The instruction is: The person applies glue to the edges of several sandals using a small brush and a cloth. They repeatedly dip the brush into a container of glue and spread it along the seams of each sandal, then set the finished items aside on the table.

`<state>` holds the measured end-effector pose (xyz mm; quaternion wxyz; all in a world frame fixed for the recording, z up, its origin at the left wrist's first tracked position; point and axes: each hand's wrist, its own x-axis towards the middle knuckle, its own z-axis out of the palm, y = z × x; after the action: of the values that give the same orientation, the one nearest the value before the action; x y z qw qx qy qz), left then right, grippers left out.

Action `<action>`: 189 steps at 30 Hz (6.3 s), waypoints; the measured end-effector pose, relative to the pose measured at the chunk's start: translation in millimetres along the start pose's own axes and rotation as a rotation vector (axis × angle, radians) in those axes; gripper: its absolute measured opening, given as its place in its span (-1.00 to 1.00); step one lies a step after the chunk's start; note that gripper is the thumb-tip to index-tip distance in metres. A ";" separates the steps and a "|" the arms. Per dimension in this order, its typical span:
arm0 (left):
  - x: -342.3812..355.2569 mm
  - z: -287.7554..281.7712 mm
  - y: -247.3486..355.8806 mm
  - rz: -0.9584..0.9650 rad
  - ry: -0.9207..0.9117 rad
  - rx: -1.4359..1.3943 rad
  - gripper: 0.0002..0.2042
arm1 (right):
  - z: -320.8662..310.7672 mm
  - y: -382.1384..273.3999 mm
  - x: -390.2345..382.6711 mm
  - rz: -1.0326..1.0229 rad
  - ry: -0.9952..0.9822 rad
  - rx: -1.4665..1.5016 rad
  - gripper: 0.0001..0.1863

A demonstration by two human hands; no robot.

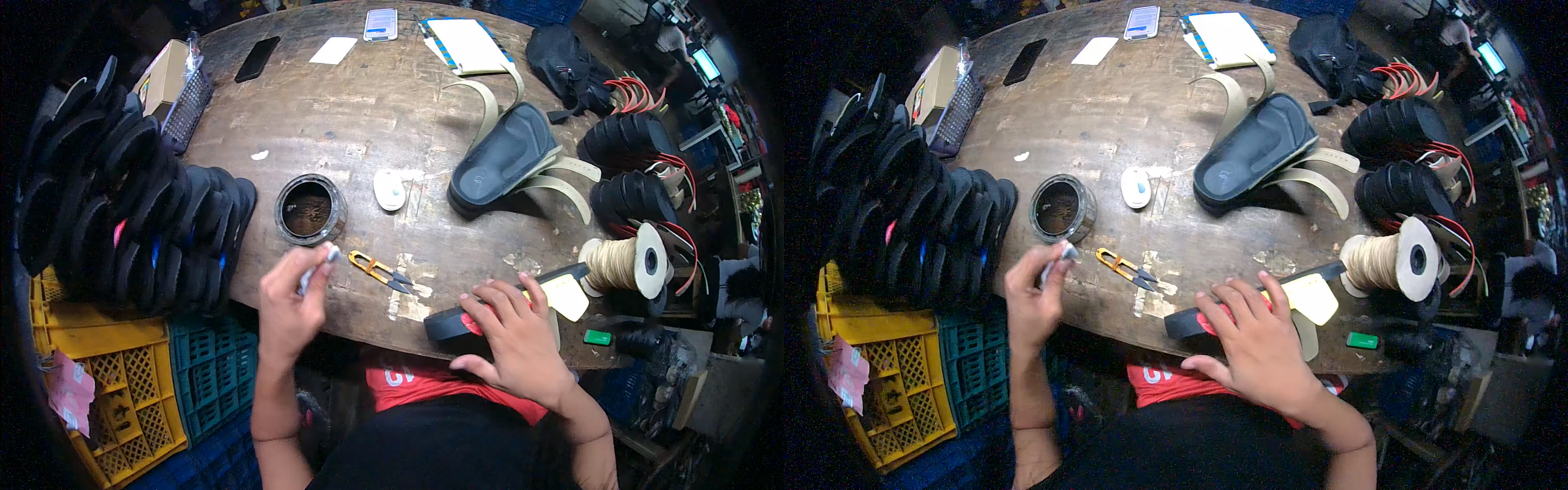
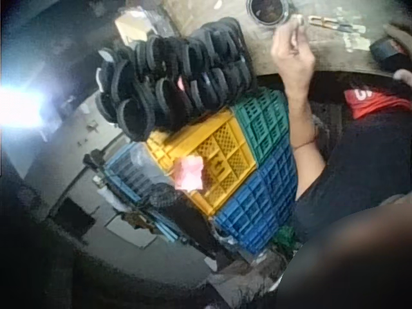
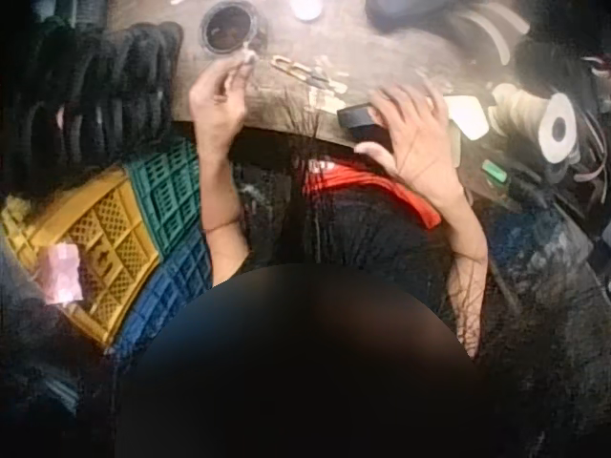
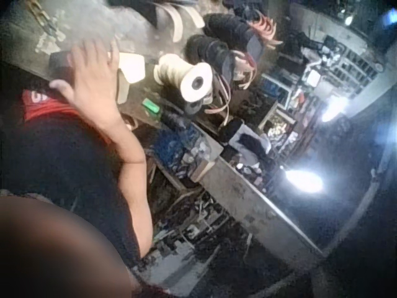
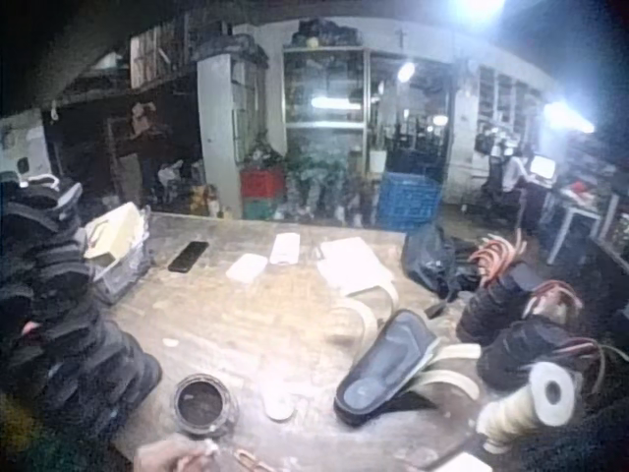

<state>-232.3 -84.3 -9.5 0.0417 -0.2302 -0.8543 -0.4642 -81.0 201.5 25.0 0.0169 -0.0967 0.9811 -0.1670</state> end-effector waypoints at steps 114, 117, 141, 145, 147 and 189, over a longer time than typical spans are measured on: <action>-57.6 64.6 78.7 0.345 -0.369 0.426 -0.67 | 58.3 12.0 12.0 -0.040 0.432 -0.098 -0.97; -57.9 63.0 77.5 0.331 -0.387 0.462 -0.67 | 58.0 12.3 13.3 -0.039 0.436 -0.104 -0.98; -72.5 75.7 60.7 0.274 -0.308 0.380 -0.65 | 55.4 11.6 12.9 -0.033 0.381 -0.104 -0.88; -69.4 71.5 59.6 0.360 -0.213 0.347 -0.65 | 55.0 13.9 12.2 -0.035 0.374 -0.082 -0.71; -68.9 72.6 58.2 0.344 -0.280 0.384 -0.64 | 55.3 14.3 11.9 -0.030 0.379 -0.082 -0.71; -74.0 94.1 84.7 -0.078 -0.167 -0.382 -0.77 | 22.3 44.2 15.2 -0.046 0.109 0.798 -0.78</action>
<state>-116.4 5.1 -18.2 -0.0918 -0.2383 -0.7594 -0.5984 -102.5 232.2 -10.7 -0.0027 -0.0955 0.8362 -0.5400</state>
